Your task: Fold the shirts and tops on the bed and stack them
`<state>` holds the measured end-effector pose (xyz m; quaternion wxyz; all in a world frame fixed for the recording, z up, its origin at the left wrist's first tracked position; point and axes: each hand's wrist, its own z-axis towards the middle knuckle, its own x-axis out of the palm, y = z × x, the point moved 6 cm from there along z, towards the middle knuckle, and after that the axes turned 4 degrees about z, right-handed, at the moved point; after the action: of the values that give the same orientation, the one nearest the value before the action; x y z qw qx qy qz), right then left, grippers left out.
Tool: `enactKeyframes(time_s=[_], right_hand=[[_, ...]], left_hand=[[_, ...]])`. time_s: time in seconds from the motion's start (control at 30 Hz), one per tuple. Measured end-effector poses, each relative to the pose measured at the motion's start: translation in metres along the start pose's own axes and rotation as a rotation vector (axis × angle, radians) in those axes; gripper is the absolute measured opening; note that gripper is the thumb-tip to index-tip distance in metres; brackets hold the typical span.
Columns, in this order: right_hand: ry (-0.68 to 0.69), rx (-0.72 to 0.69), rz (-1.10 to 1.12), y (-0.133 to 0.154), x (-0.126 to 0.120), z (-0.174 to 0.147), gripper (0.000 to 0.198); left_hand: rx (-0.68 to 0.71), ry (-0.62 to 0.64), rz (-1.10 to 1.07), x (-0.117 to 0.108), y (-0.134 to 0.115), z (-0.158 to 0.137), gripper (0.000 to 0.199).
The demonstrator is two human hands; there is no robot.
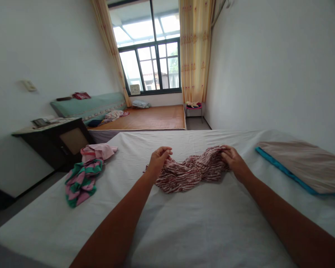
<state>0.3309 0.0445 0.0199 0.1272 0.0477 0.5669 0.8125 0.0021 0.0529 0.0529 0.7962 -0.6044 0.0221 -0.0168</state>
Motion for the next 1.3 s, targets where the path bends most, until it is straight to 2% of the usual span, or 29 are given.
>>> enactKeyframes(time_s=[0.07,0.1,0.17,0.23,0.3,0.37,0.47,0.63,0.73,0.8,0.97,1.1,1.2,1.3], right_hand=[[0.11,-0.049,-0.084,-0.003,0.008,-0.001,0.06],[0.174,-0.073,-0.134,-0.001,0.013,-0.004,0.058],[0.355,-0.114,-0.217,0.008,0.026,-0.014,0.041],[0.589,-0.169,-0.288,0.02,0.04,-0.029,0.033],[0.771,-0.265,-0.373,0.028,0.051,-0.044,0.033],[0.837,-0.362,-0.464,0.029,0.056,-0.052,0.031],[0.745,-0.414,-0.579,0.019,0.053,-0.045,0.022],[0.491,-0.429,-0.704,0.01,0.03,-0.027,0.034],[0.442,-0.356,-0.747,0.008,0.02,-0.02,0.028],[0.362,-0.306,-0.756,0.011,0.011,-0.014,0.023],[0.023,-0.272,-0.597,0.033,-0.012,-0.005,0.012],[-0.113,-0.317,-0.399,0.06,-0.013,-0.016,0.016],[-0.157,-0.286,-0.232,0.073,-0.012,-0.025,0.023],[-0.048,-0.139,-0.072,0.067,-0.002,-0.026,0.032]], left_hand=[[0.079,0.18,0.294,0.005,0.008,-0.001,0.027],[0.135,0.302,0.436,0.011,0.011,-0.005,0.027],[0.233,0.55,0.67,0.022,0.018,-0.015,0.035],[0.288,0.709,0.841,0.028,0.023,-0.024,0.051],[0.319,0.75,0.966,0.029,0.024,-0.027,0.059],[0.332,0.717,1.04,0.027,0.023,-0.025,0.046],[0.299,0.619,1.111,0.021,0.02,-0.018,0.025],[0.239,0.467,1.251,0.015,0.014,-0.014,0.032],[0.182,0.305,1.355,0.007,0.009,-0.01,0.031],[0.145,0.188,1.355,-0.003,0.005,-0.006,0.03],[0.195,-0.001,1.061,-0.022,-0.013,0.001,0.032],[0.274,-0.126,0.804,-0.028,-0.036,-0.001,0.03],[0.293,-0.156,0.586,-0.028,-0.048,-0.004,0.031],[0.224,-0.125,0.355,-0.026,-0.044,-0.003,0.032]])
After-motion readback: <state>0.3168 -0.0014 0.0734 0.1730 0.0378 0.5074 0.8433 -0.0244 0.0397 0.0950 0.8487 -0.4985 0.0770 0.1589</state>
